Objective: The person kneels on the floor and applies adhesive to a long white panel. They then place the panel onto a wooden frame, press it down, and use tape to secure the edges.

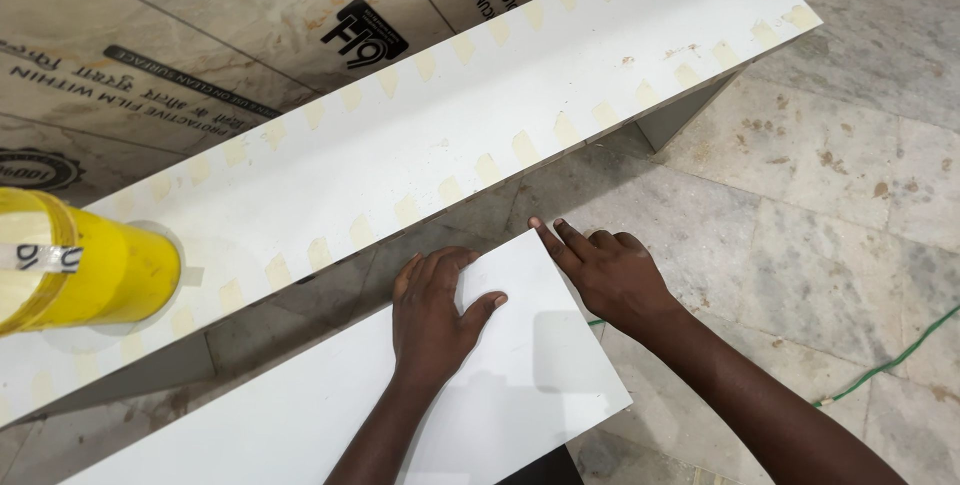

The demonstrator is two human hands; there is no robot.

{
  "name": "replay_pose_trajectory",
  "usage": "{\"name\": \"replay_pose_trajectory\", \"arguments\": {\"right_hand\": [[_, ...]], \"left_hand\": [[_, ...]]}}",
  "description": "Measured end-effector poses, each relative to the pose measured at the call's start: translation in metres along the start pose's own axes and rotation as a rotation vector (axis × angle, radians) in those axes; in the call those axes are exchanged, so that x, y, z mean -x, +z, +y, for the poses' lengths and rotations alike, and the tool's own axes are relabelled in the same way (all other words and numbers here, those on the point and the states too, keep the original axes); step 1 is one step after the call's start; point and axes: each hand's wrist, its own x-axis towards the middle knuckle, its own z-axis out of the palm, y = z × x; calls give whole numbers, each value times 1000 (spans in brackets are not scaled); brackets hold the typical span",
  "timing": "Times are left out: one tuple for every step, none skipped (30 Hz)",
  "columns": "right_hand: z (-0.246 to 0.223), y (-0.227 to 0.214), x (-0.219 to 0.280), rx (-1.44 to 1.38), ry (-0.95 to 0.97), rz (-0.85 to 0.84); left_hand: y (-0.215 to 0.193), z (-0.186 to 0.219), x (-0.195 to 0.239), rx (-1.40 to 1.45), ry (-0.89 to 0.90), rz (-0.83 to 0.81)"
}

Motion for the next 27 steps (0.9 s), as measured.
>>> {"name": "replay_pose_trajectory", "arguments": {"right_hand": [[1, 2, 1, 43, -9, -18], [3, 4, 2, 52, -11, -22], [4, 6, 3, 60, -14, -27], [6, 8, 4, 68, -17, -33], [9, 8, 5, 81, -22, -13], [12, 9, 6, 94, -27, 6], [15, 9, 7, 106, -33, 27], [18, 8, 9, 131, -49, 26], [22, 8, 9, 156, -65, 28], [24, 8, 9, 181, -81, 29], [25, 8, 10, 111, -36, 8], [24, 9, 10, 42, 8, -13], [24, 10, 9, -26, 50, -33], [23, 11, 11, -110, 80, -26], [20, 11, 12, -197, 108, -18], [18, 11, 12, -283, 137, -10], [17, 11, 12, -327, 131, 43], [17, 11, 11, -371, 125, 95], [17, 10, 11, -414, 123, 147], [19, 9, 11, -405, 99, 142], [20, 8, 11, -396, 78, 136], [22, 7, 10, -387, 56, 129], [23, 6, 9, -385, 26, 102], [25, 5, 8, -383, -5, 75], [26, 5, 7, -380, -36, 48], [25, 5, 5, -373, -44, 36], [24, 6, 2, -366, -55, 24]], "left_hand": [[0, 0, 0, -6, 3, 2], [0, 0, -1, -4, -10, -4], [0, 0, -1, -1, -23, -12], [0, 0, -2, 2, -37, -19], [0, 0, -2, -1, -42, -19], [1, 1, -2, -5, -48, -20], [1, 1, -2, -9, -54, -19], [1, 1, -2, -12, -64, -24], [1, 2, -2, -15, -73, -28], [1, 2, -2, -19, -82, -31], [2, 2, -2, -18, -79, -23], [2, 1, -1, -18, -75, -15], [3, 1, -1, -17, -74, -5], [4, 1, -1, -12, -61, 10], [4, 0, 0, -9, -51, 23], [4, -1, 2, -6, -40, 37], [4, -2, 2, 10, -22, 53], [4, -2, 2, 26, -3, 69], [4, -2, 3, 43, 16, 82], [4, -2, 3, 53, 17, 92], [4, -3, 4, 64, 18, 100], [5, -3, 4, 75, 19, 108], [5, -2, 5, 82, 13, 111], [4, -2, 6, 89, 7, 113], [5, -2, 6, 96, 2, 116], [5, -2, 6, 98, 1, 116], [5, -1, 6, 101, -2, 119]]}}
